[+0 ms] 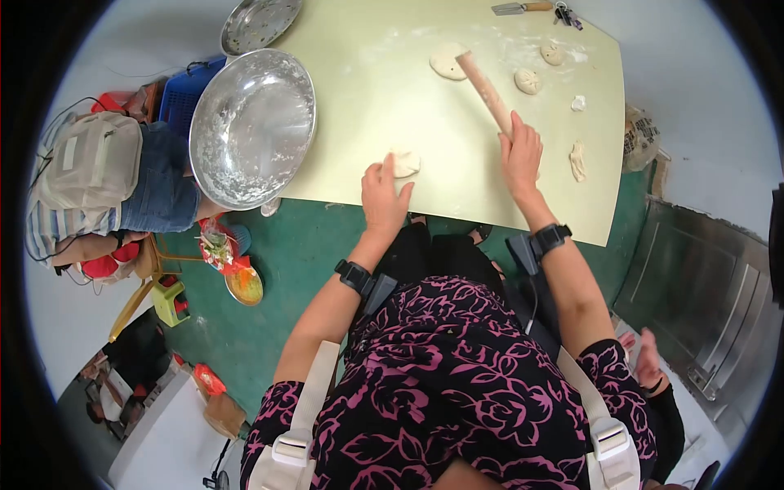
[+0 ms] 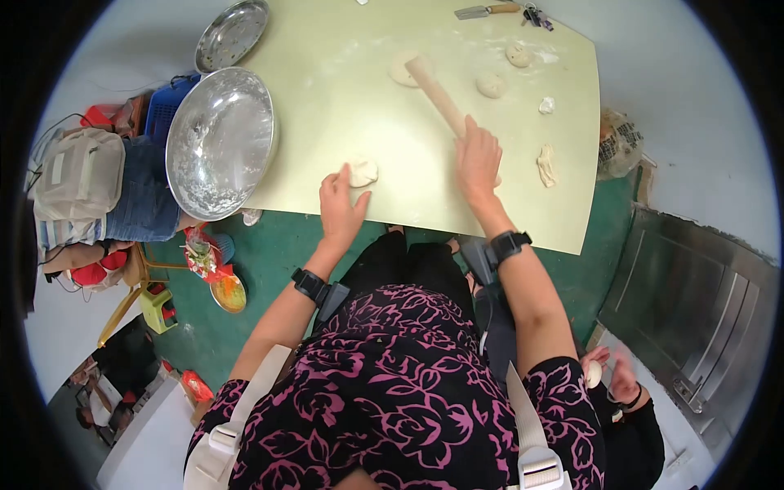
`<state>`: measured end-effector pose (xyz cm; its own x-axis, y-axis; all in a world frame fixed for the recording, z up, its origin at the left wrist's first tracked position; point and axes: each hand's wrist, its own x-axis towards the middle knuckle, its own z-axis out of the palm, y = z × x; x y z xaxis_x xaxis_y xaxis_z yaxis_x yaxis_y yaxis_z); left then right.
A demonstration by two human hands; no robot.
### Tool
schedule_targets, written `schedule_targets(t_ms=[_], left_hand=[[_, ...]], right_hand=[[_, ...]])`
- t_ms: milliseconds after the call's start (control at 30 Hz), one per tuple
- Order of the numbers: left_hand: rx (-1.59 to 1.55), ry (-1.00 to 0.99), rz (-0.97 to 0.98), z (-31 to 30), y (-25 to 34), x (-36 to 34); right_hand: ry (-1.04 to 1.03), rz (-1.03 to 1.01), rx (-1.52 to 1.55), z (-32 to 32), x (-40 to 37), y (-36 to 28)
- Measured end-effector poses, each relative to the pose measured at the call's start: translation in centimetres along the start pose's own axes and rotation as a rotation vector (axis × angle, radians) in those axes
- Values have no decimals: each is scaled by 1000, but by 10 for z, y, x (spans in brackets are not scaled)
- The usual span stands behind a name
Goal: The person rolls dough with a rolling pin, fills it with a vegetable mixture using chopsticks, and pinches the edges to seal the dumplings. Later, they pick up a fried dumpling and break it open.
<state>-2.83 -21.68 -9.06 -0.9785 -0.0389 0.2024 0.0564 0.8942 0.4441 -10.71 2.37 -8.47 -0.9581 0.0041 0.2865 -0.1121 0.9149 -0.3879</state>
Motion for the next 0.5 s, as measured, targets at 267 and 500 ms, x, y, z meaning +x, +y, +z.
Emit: schedule_targets(t_ms=[267, 500], left_hand=[[71, 17, 300, 33, -21, 68], [160, 412, 16, 67, -51, 241]], right_hand=[[-5, 256, 280, -15, -41, -16], [-160, 267, 321, -28, -83, 0]])
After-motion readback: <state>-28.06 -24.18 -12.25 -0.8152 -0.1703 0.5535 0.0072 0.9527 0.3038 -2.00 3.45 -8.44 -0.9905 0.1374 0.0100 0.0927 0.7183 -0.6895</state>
